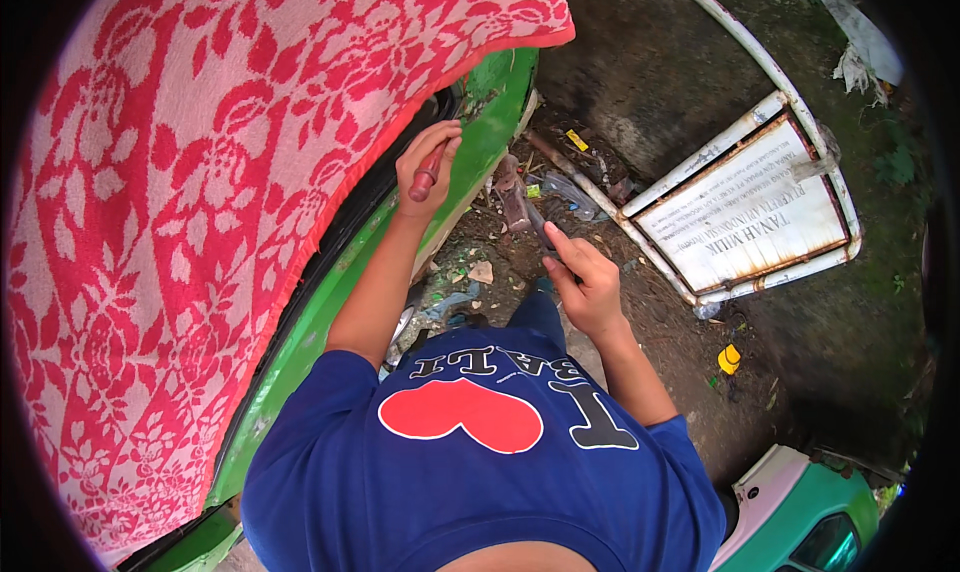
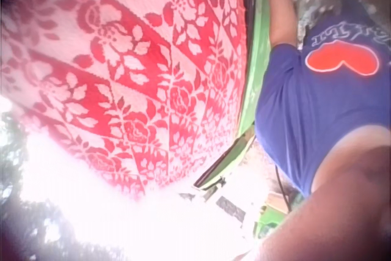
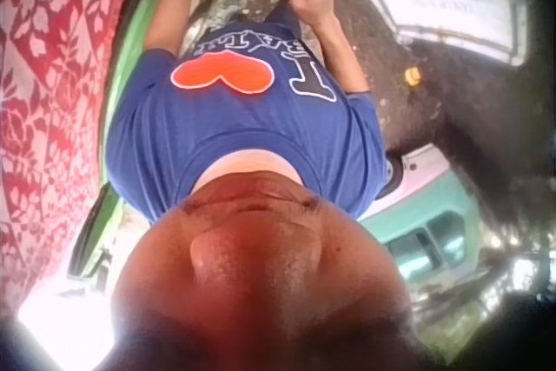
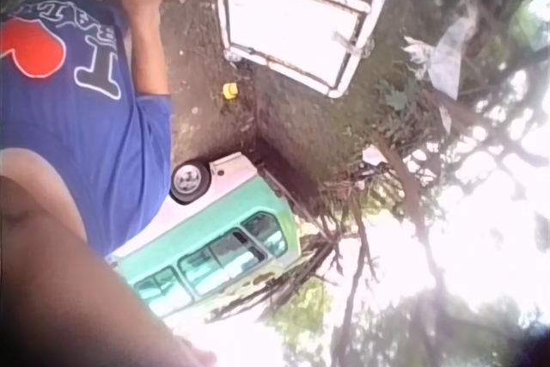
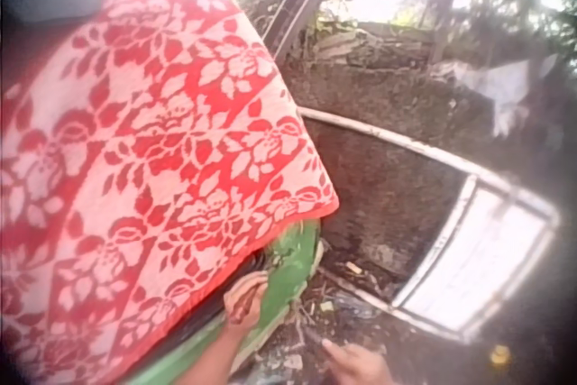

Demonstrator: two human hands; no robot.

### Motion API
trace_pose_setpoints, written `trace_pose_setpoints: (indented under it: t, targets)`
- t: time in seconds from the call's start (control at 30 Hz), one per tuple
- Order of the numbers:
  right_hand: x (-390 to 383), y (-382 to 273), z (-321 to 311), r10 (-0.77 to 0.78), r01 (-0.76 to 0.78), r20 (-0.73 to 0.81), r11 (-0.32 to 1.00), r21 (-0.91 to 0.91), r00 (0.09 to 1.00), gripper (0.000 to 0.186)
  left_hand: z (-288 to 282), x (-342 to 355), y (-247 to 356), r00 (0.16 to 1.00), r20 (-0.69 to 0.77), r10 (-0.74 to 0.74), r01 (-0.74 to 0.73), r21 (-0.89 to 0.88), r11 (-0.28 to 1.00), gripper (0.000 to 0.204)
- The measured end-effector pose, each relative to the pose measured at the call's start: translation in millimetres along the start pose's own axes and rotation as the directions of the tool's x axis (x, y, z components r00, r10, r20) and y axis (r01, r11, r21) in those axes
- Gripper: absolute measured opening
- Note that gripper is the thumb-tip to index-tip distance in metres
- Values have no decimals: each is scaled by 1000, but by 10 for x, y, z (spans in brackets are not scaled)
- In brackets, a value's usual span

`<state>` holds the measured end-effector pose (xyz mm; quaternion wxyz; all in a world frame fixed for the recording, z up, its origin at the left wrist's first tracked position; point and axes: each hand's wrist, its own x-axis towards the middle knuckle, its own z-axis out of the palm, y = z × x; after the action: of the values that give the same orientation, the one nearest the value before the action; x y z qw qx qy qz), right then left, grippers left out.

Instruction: The person uses a hammer and a red-handled tool to repeatedly strike and pry at a green vehicle panel edge under a patterned cloth. The person adjusts the tool and hammer positions while working on the same area throughout the clip.

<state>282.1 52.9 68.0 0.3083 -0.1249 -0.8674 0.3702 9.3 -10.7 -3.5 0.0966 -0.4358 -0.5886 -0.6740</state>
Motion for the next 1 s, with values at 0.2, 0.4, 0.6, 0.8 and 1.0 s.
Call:
trace_pose_setpoints:
  t: [0.2,0.4,0.6,0.8,1.0]
  targets:
    - [67,234,-176,8,-8,6,999,47,1000,49,122,-100,-120,987,-119,-108,100,-75,992,13]
    - [237,572,-486,-38,31,57,993,116,998,48,343,-353,-144,875,-303,-378,232,-424,876,14]
    - [508,769,-795,-51,22,161,984,179,986,48,497,-397,-109,835,-379,-398,229,-418,879,17]
    - [630,956,-1038,-108,67,173,972,224,979,48,563,-259,92,872,-375,-313,261,-186,947,13]
    - [681,1046,-1221,-32,-22,228,972,233,973,49,470,34,193,940,-263,-218,266,165,950,16]
